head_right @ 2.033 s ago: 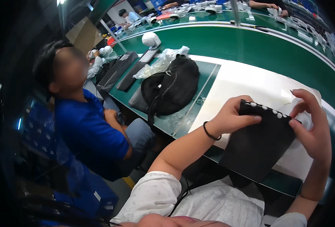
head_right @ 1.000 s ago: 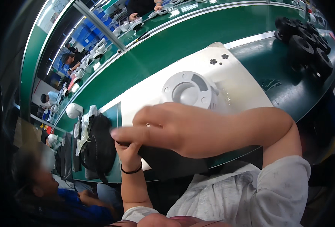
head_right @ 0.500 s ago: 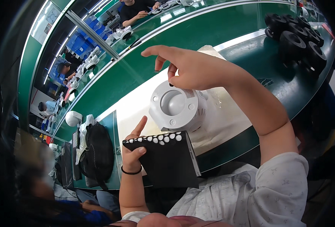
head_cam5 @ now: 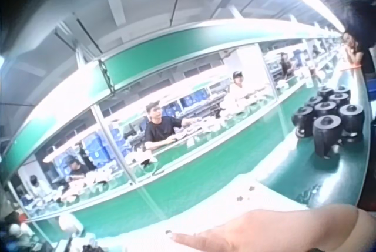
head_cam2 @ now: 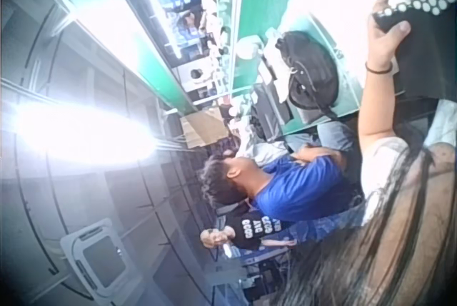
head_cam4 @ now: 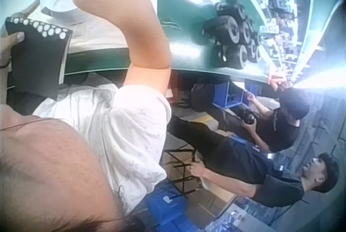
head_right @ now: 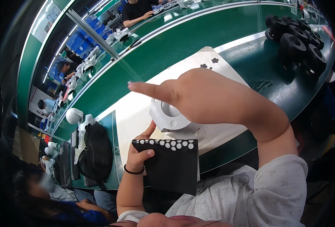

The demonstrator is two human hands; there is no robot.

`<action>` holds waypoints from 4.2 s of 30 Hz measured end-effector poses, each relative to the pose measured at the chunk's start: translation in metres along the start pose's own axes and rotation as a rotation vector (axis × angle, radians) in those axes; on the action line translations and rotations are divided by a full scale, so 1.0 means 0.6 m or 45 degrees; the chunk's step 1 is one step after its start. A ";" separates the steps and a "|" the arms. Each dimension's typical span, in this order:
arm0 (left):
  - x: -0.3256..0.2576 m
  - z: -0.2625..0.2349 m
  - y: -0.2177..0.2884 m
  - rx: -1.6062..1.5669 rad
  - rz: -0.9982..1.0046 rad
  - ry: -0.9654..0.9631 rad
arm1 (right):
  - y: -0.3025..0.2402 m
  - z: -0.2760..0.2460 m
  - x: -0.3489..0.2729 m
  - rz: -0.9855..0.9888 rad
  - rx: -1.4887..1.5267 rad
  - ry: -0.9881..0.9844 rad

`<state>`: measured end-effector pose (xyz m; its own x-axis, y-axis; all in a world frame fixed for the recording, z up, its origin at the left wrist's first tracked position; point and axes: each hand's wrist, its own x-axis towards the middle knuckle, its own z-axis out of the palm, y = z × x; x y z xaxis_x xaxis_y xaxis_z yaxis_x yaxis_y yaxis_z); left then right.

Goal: The person applies small adhesive pads from a sheet onto the base of camera housings and places the finished parts onto the conveyor belt.

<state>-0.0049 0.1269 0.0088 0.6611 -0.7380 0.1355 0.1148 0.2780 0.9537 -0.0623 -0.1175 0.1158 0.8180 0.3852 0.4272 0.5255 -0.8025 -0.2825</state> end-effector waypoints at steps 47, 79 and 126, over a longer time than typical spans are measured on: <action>0.006 0.006 -0.008 0.387 0.084 -0.409 | -0.011 0.006 -0.005 -0.190 -0.150 0.151; 0.003 0.008 -0.019 0.327 0.098 -0.429 | -0.026 0.062 -0.101 0.198 0.288 0.419; -0.003 0.003 -0.030 0.432 0.230 -0.320 | -0.061 0.124 -0.150 0.060 -0.142 0.357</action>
<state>-0.0096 0.1221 -0.0078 0.4430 -0.8340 0.3288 -0.2628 0.2299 0.9371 -0.1374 -0.0892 0.0240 0.7362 0.2181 0.6407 0.4470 -0.8674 -0.2184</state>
